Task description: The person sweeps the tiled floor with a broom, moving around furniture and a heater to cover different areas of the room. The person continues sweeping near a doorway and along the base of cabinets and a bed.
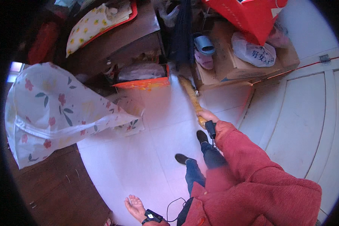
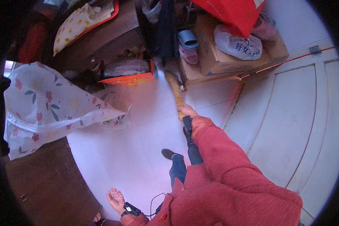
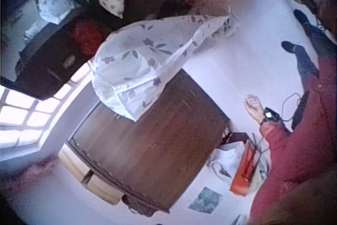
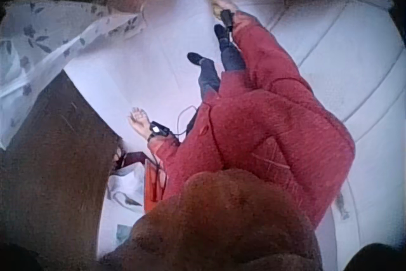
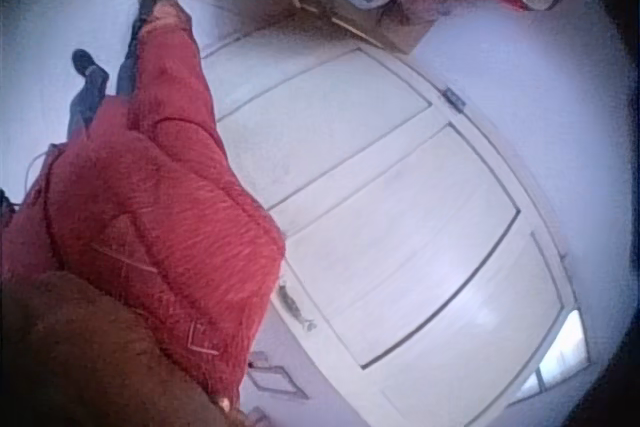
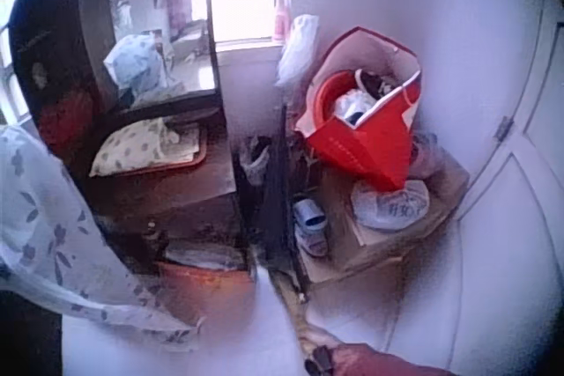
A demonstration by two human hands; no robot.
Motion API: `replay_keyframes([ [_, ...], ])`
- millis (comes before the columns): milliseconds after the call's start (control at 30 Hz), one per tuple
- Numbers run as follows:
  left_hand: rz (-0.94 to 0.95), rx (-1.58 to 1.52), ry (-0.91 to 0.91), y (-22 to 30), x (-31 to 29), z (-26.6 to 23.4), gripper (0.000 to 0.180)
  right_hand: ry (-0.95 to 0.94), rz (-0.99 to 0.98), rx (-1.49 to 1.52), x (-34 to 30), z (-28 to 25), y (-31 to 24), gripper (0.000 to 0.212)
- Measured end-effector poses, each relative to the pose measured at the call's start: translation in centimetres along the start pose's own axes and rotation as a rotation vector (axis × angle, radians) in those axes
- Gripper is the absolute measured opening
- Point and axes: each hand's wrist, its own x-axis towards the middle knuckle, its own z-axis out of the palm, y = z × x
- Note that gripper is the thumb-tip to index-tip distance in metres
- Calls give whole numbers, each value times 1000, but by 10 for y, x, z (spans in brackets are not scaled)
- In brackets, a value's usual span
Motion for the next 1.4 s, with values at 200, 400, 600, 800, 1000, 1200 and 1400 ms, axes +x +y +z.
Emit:
replay_keyframes([
  [200, 22, -46, 85, 1, -1, -26, 33, -58, -65, -630, -32, 38, 59, 51],
  [400, -15, -99, 61, -3, 4, -22, 39, -480, 61, -856, -99, 11, 60, 70],
  [600, -14, -92, 51, -4, 5, -21, 39, -495, 59, -941, -139, -30, 50, 70],
  [800, -40, -140, 67, -6, 5, -32, 38, -227, 249, -181, -168, -38, 52, 41],
  [1000, -20, -147, 53, -4, -1, -49, 31, -70, 228, -93, -106, -21, 51, 30],
  [1200, 3, -187, 123, 2, -5, -75, 37, -157, 119, -690, -90, 28, 123, 61],
  [1400, 11, -246, 157, 10, -4, -102, 37, -663, 92, -670, -96, 79, 131, 61],
])
